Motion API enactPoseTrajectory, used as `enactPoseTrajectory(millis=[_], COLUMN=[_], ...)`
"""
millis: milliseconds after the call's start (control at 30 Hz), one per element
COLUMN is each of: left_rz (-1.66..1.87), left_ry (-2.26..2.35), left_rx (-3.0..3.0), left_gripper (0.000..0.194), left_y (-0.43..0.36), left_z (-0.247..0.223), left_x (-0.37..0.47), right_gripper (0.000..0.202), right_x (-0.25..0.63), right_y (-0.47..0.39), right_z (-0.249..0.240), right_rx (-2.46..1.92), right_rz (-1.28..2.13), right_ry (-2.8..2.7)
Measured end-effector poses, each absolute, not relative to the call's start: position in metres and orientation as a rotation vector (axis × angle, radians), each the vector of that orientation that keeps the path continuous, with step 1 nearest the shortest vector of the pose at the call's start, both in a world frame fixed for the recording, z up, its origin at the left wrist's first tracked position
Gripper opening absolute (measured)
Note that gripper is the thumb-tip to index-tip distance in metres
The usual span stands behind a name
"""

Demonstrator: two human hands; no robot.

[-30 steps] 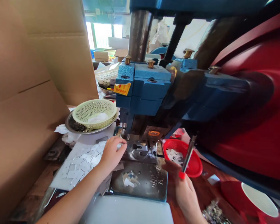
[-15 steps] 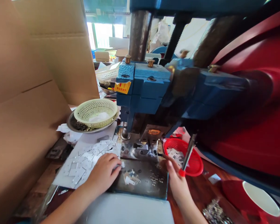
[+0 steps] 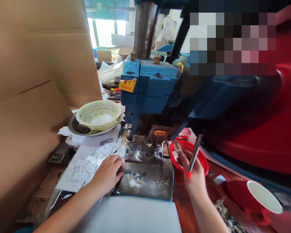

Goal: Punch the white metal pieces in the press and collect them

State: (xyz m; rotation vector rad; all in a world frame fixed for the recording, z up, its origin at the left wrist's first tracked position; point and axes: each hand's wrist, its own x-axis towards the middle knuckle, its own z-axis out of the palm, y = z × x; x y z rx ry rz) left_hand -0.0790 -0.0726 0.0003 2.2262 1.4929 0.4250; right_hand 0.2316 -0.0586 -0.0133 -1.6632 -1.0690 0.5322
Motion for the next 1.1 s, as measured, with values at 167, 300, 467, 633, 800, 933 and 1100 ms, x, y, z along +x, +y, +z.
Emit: enactPoseTrajectory(millis=[167,300,467,633,800,933,1100], left_rz=[0.483,0.605,0.709,0.851,0.947,1.008,0.973], left_ry=[1.421,1.391,1.431,1.361,1.323,1.298,1.397], left_rx=[2.069,1.914,1.57,1.288,1.159,1.123,1.343], left_gripper=[0.027,0.052,0.035,0.036,0.019,0.023,0.016], left_y=[-0.076,-0.076,-0.074,-0.069,-0.056,-0.046,-0.037], left_z=[0.0,0.0,-0.002,0.007,0.011,0.009,0.014], left_x=[-0.075,-0.066,-0.056,-0.045,-0.032,-0.026,-0.013], right_gripper=[0.029,0.018,0.015,0.018,0.021,0.023,0.027], right_x=[0.232,0.202,0.185,0.169,0.157,0.164,0.178], right_y=[-0.093,-0.096,-0.088,-0.064,-0.035,-0.036,-0.041], right_z=[-0.024,-0.031,-0.025,-0.006,0.007,0.004,-0.008], right_rx=[-1.812,-1.699,-1.71,-1.54,-1.528,-1.454,-1.292], right_rz=[0.376,0.203,0.068,0.014,-0.184,-0.19,0.125], right_ry=[-1.445,-2.014,-2.119,-2.008,-2.089,-2.162,-2.038])
